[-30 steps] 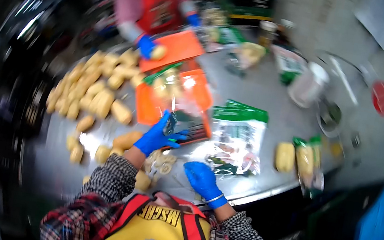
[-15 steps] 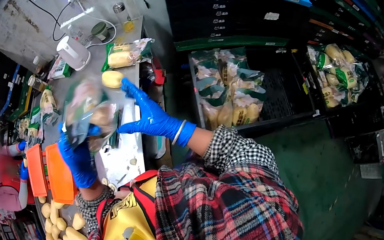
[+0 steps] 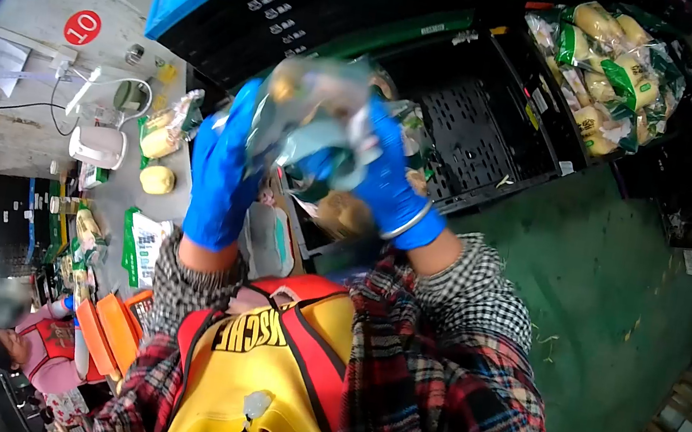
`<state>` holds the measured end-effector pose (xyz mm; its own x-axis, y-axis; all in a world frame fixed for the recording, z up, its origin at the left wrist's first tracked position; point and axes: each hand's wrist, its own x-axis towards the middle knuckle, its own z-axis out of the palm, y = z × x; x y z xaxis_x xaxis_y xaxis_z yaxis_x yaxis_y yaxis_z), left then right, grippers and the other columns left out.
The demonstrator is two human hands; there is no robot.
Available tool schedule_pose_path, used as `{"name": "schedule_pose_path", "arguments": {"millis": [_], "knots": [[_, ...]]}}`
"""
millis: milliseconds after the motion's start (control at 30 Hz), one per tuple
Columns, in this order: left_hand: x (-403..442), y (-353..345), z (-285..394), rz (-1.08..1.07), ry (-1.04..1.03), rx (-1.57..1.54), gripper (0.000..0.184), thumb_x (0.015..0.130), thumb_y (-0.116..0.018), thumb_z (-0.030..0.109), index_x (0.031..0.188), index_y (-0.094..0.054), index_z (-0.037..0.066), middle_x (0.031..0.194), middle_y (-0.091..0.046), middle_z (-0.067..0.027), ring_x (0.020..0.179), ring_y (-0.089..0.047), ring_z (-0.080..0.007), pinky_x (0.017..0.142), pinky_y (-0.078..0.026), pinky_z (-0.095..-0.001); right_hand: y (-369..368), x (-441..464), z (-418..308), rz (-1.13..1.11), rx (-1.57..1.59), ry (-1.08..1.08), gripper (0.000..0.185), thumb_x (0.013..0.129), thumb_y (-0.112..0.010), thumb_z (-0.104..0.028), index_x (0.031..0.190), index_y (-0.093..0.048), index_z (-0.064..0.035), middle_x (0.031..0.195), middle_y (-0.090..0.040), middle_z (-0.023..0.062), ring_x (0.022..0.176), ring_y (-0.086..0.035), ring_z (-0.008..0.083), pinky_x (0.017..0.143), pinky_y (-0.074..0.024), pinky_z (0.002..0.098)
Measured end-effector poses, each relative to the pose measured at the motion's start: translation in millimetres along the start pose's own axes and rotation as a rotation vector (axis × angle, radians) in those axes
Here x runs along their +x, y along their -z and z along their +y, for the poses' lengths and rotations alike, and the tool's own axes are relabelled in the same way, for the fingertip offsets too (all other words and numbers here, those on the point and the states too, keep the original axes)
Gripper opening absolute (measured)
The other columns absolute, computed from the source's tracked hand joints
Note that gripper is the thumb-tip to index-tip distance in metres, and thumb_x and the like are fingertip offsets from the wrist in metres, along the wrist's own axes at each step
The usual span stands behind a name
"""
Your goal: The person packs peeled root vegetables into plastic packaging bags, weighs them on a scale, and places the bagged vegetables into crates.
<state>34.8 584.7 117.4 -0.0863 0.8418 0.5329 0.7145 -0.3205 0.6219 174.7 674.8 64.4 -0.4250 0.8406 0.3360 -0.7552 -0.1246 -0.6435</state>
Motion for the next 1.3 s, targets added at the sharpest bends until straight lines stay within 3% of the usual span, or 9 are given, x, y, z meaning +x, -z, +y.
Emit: {"name": "schedule_pose_path", "arguments": {"millis": [167,300,433,700,767,833,967,1100,1300], "knots": [[56,-37,14,-0.292,0.346,-0.607,0.069,0.101,-0.026,0.049,0.101,-0.064,-0.008,0.099,-0.069,-0.0165,0.097,-0.064,-0.0238,0.093,-0.045,-0.034,133,70,-23,0.385,-0.591,0.128,0.023,0.092,-0.061,-0.012,0.111,-0.063,0.0012,0.101,-0.065,0.0046,0.094,-0.057,0.01,0.083,-0.047,0.0269],[-10,-34,-49,-0.072,0.78,-0.524,0.047,0.1,-0.044,0.037,0.111,-0.062,-0.006,0.098,-0.069,-0.013,0.089,-0.066,-0.0201,0.08,-0.05,-0.0299,243,108,-13,0.339,-1.151,0.073,0.028,0.089,-0.064,-0.012,0.112,-0.062,0.003,0.097,-0.068,0.0067,0.086,-0.06,0.0127,0.08,-0.0483,0.0283],[-129,9,-105,0.429,1.186,-0.613,0.041,0.097,-0.052,0.036,0.108,-0.063,-0.001,0.099,-0.069,-0.0118,0.083,-0.066,-0.0171,0.072,-0.05,-0.0281,304,139,47,0.273,-0.84,-0.194,0.03,0.088,-0.064,-0.014,0.113,-0.063,0.0026,0.099,-0.068,0.0059,0.086,-0.059,0.0116,0.079,-0.0478,0.0278],[-230,27,-44,0.91,1.406,-0.475,0.037,0.095,-0.052,0.038,0.103,-0.064,0.003,0.094,-0.069,-0.0105,0.078,-0.065,-0.0166,0.066,-0.049,-0.0281,352,181,174,0.019,-1.216,-0.53,0.039,0.087,-0.059,-0.034,0.108,-0.065,-0.0017,0.102,-0.067,0.0196,0.092,-0.062,0.0311,0.084,-0.0462,0.0395],[-222,22,-31,0.94,1.384,-0.491,0.027,0.096,-0.051,0.026,0.099,-0.064,0.003,0.088,-0.068,-0.0062,0.073,-0.061,-0.0127,0.067,-0.049,-0.0265,446,195,218,-0.428,-1.578,-0.117,0.031,0.093,-0.051,-0.022,0.116,-0.061,-0.0035,0.103,-0.065,0.0206,0.093,-0.062,0.0317,0.086,-0.0486,0.0408],[-242,21,-30,0.91,1.248,-0.487,0.023,0.094,-0.053,0.021,0.098,-0.066,0.002,0.088,-0.068,-0.0051,0.073,-0.061,-0.0107,0.068,-0.049,-0.0243,467,241,246,-1.051,-2.098,-0.235,0.027,0.088,-0.059,-0.019,0.11,-0.062,-0.0031,0.099,-0.067,0.0214,0.077,-0.066,0.0309,0.067,-0.0543,0.039],[-287,16,-10,0.98,1.012,-0.424,0.036,0.094,-0.056,0.034,0.098,-0.067,0.0,0.09,-0.07,-0.0073,0.081,-0.063,-0.0141,0.075,-0.05,-0.0273,431,256,216,-0.882,-2.25,-0.225,0.029,0.088,-0.059,-0.016,0.112,-0.06,0.0003,0.102,-0.067,0.0213,0.081,-0.066,0.0305,0.071,-0.0536,0.0391],[-314,50,22,0.983,1.367,-0.123,0.03,0.094,-0.055,0.026,0.095,-0.068,-0.001,0.088,-0.069,-0.0077,0.08,-0.064,-0.0147,0.076,-0.051,-0.0295,338,233,168,-0.478,-2.084,-0.049,0.031,0.088,-0.059,-0.013,0.114,-0.057,0.0036,0.104,-0.066,0.0212,0.085,-0.065,0.0302,0.075,-0.0529,0.0392],[-424,74,51,1.626,1.167,-0.138,0.039,0.096,-0.054,0.034,0.09,-0.066,-0.002,0.078,-0.068,-0.0094,0.07,-0.063,-0.0129,0.07,-0.052,-0.0282,120,169,159,-0.609,-1.396,0.232,0.034,0.087,-0.059,-0.008,0.117,-0.053,0.0086,0.108,-0.065,0.0211,0.091,-0.064,0.0297,0.082,-0.0519,0.0394]]}}
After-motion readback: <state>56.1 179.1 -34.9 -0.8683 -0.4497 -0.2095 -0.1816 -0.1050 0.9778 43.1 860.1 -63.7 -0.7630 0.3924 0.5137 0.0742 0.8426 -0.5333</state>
